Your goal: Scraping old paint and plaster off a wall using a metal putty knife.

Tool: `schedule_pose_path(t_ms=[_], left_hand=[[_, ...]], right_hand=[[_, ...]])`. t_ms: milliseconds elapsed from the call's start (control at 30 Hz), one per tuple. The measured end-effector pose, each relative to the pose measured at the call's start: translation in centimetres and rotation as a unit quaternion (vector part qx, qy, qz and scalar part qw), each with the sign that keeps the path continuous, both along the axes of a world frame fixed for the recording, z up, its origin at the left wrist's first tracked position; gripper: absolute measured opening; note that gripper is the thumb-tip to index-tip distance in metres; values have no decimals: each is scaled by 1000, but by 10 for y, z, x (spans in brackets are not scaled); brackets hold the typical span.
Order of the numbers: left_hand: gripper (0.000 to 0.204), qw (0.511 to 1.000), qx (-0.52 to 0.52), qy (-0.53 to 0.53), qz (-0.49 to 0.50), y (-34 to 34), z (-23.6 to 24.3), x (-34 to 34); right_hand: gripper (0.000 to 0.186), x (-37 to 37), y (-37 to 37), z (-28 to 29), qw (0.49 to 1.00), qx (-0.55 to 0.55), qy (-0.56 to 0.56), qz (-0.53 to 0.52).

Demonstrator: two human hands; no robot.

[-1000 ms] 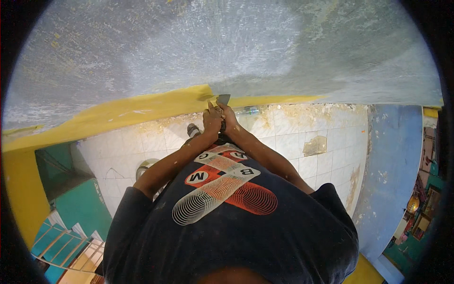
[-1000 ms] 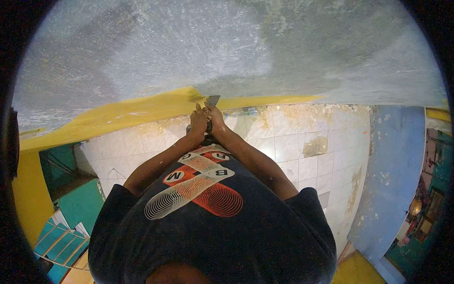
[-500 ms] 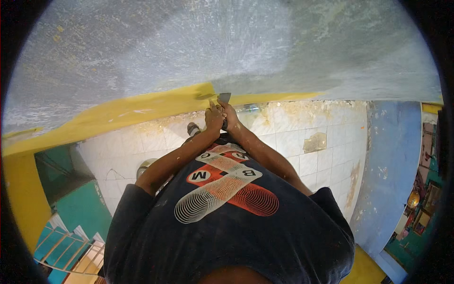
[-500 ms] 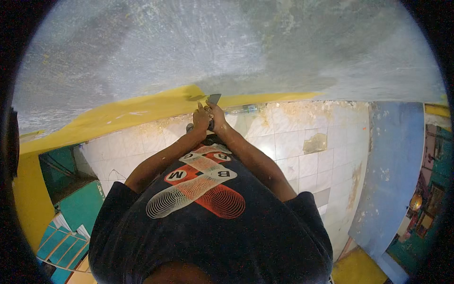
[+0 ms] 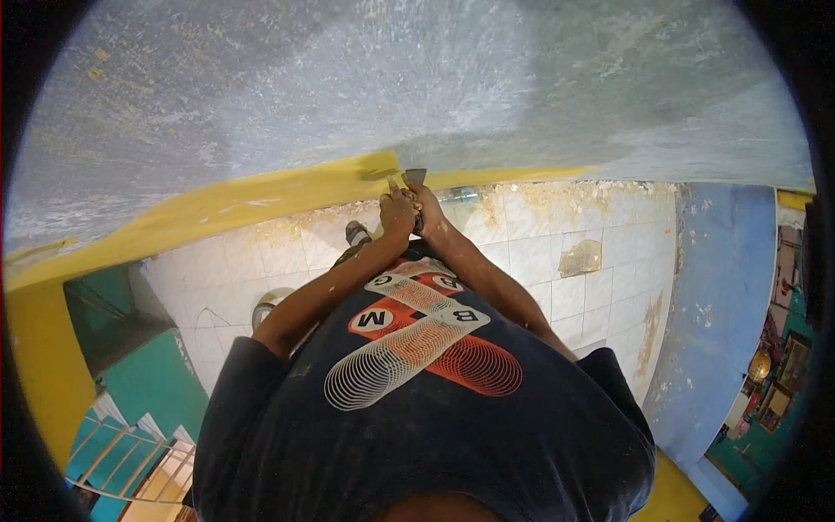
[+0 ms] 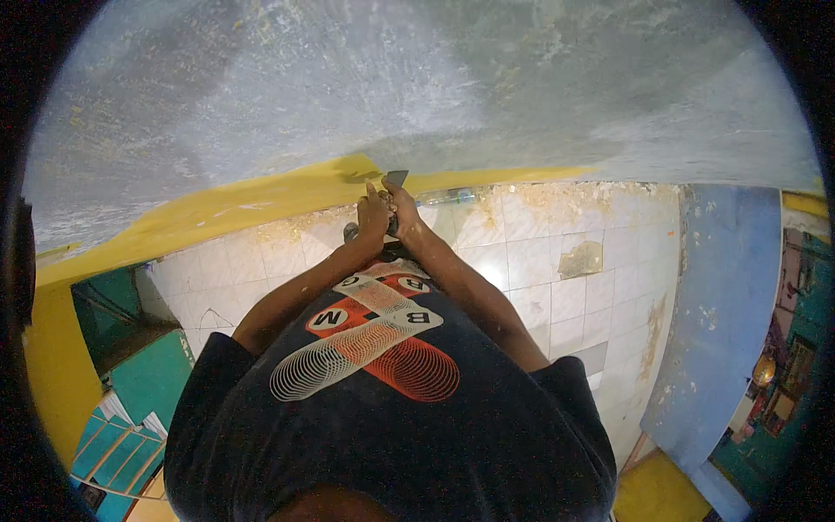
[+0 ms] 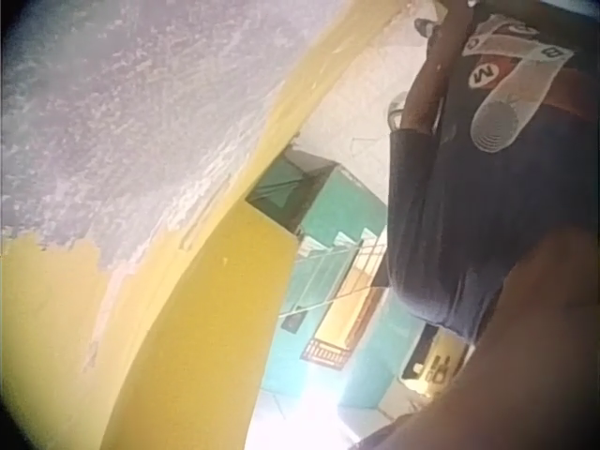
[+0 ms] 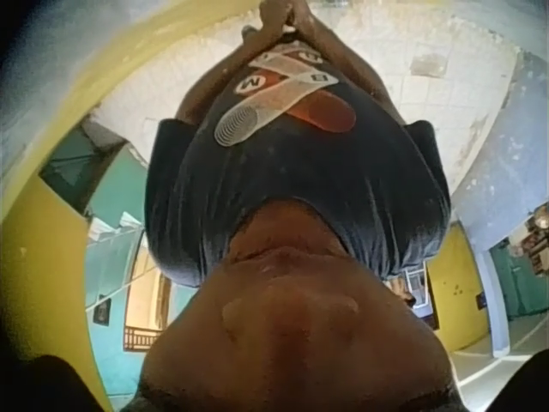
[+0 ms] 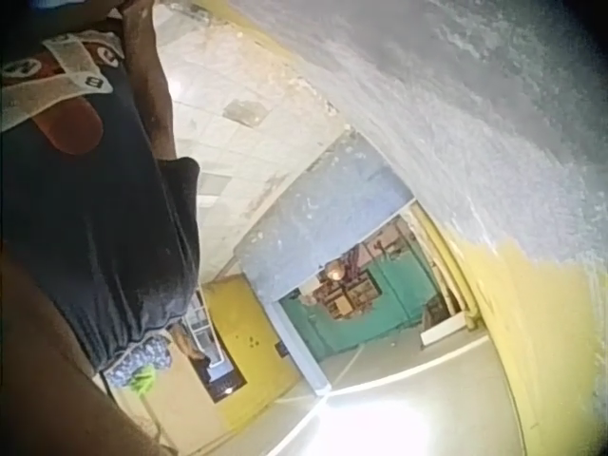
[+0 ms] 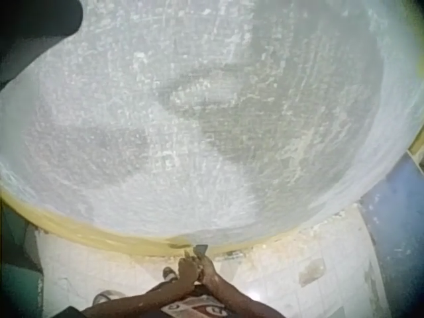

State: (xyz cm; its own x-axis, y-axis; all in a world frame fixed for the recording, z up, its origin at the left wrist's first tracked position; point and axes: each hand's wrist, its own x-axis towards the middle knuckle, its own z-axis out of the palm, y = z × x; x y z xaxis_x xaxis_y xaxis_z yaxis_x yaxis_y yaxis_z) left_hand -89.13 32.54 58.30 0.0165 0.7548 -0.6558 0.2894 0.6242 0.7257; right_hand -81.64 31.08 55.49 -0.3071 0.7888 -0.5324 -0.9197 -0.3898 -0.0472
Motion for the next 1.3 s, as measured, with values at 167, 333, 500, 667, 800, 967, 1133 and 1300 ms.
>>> schedule_pose_path(t_ms=[167,333,500,667,800,967,1133,1300], left_hand=[[48,997,12,-71,-3,1,2,0],[51,999,31,-35,3,-2,-19,0],[52,995,-86,-56,5,12,-56,-4],[39,963,-242,-114,7,23,-64,-7],[33,985,-152,-82,-14,27,-61,-25],[32,995,-65,-67,-38,20,-90,-75],[45,972,36,227,-45,-9,-126,-154],[62,896,5,417,-152,-77,-141,-212]], right_hand=[[36,3,0,9,999,33,12,16],[32,-2,5,-19,999,-51,13,-12],[29,2,8,-65,999,-47,3,10],[24,21,14,-74,967,-200,-82,-134],[16,59,-9,-84,928,-215,-282,-115],[9,114,-79,-110,840,-185,-500,-99],[25,157,-159,-116,785,-192,-586,-58],[20,174,-214,-113,775,-226,-589,-46]])
